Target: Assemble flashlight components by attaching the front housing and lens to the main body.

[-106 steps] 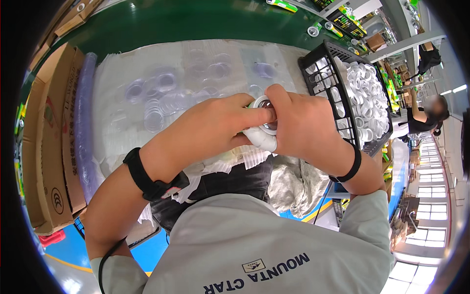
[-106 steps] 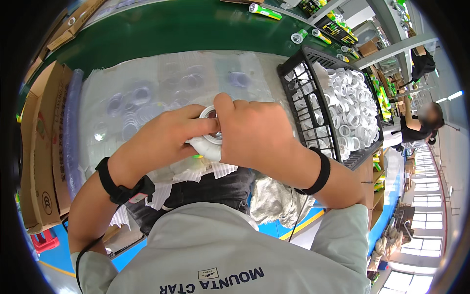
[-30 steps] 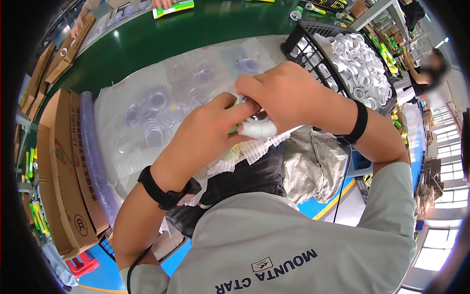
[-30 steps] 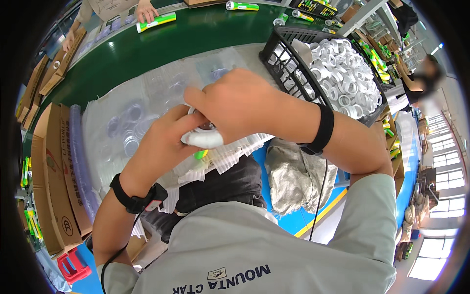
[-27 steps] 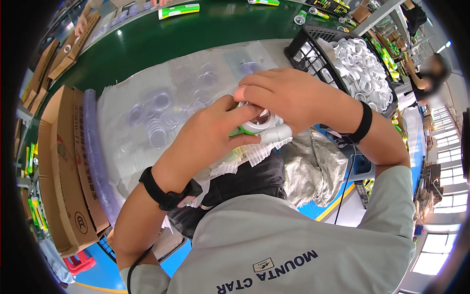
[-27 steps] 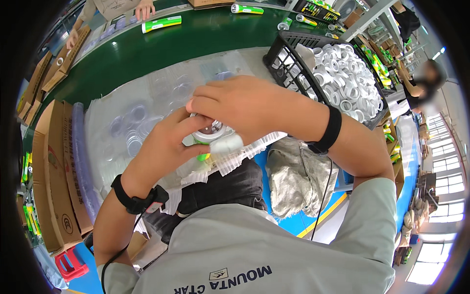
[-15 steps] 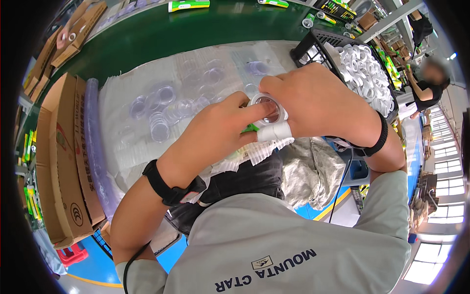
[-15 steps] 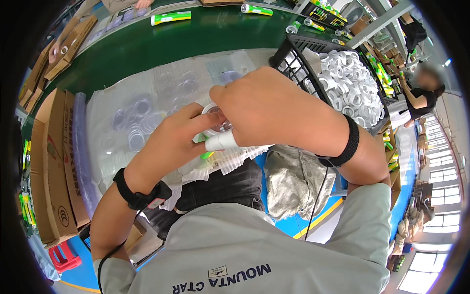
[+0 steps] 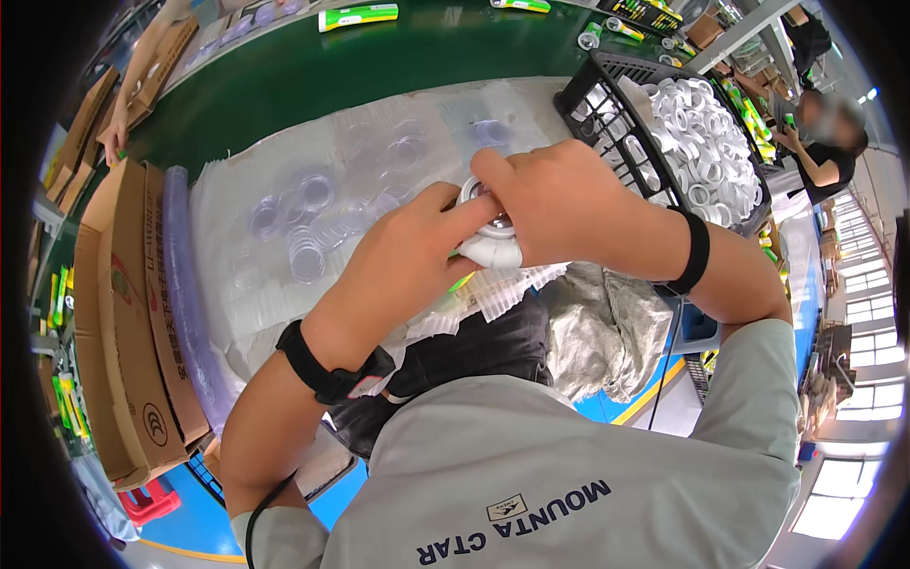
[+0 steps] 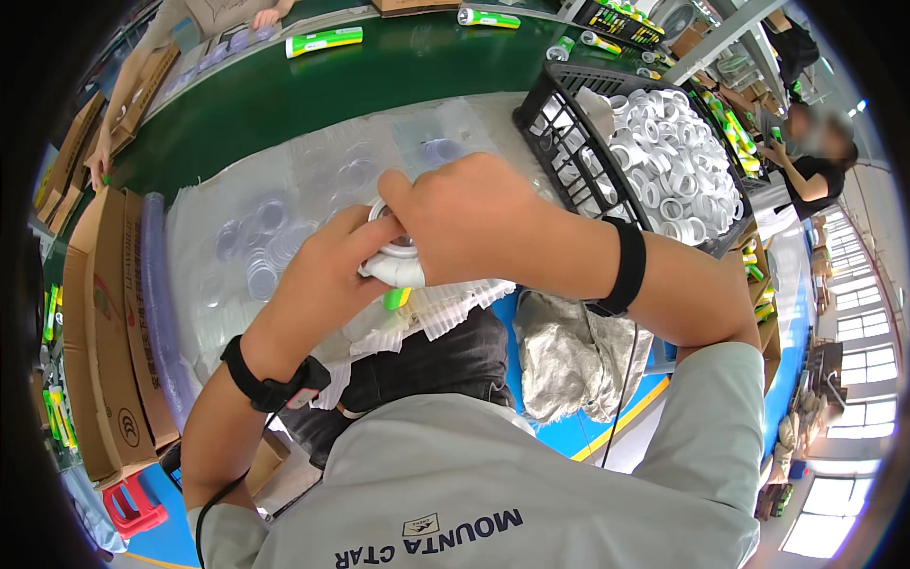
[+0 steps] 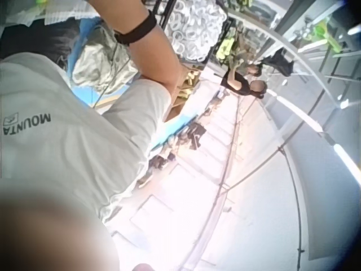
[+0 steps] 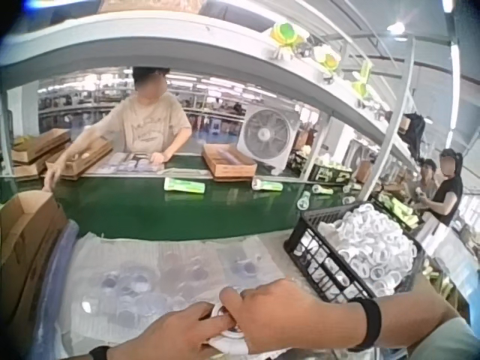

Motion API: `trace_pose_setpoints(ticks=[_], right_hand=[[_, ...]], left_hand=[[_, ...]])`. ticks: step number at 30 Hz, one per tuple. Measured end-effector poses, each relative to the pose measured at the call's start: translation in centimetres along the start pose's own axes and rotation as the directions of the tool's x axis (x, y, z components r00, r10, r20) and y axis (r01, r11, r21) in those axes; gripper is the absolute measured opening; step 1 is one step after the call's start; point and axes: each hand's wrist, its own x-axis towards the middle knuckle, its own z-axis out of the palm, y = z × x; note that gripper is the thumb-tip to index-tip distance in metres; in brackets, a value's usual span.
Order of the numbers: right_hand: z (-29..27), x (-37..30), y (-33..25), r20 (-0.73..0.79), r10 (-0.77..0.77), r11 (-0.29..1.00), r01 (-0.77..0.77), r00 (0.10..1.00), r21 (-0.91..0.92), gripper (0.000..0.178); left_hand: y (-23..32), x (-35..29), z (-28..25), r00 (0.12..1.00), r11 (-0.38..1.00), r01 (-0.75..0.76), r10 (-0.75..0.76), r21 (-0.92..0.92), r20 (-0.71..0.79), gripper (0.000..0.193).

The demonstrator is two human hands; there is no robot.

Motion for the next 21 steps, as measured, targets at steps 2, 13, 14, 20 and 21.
trace_pose_setpoints(ticks=[2,13,14,20,21], right_hand=[[0.4,-0.4,0.6,-0.038,0.013,1.000,-0.012,0.999,0.019,0.048],[1.8,-2.1,0.5,-0.386,0.103,0.867,0.108,0.917,0.487,0.042],[1.9,-2.1,0.7,-0.391,0.102,0.868,0.111,0.915,0.485,0.042],[1.3,-1.7,1.5,-0.621,-0.195,0.662,0.569,0.759,0.488,0.054],[1.6,-1.7,1.2,-0.640,-0.202,0.630,0.599,0.741,0.495,0.057]], left_hand=[[0.0,-0.3,1.0,0.999,0.999,0.032,-0.032,0.041,-0.007,0.055],[3.7,-2.2,0.6,0.917,0.903,0.397,-0.382,-0.165,0.115,0.059],[3.8,-2.5,1.0,0.912,0.911,0.409,-0.408,-0.047,0.030,0.057],[3.6,-2.5,-1.3,0.914,0.757,0.360,-0.169,-0.545,0.368,0.053],[3.7,-2.4,-1.3,0.847,0.606,0.480,-0.133,-0.634,0.514,0.052]])
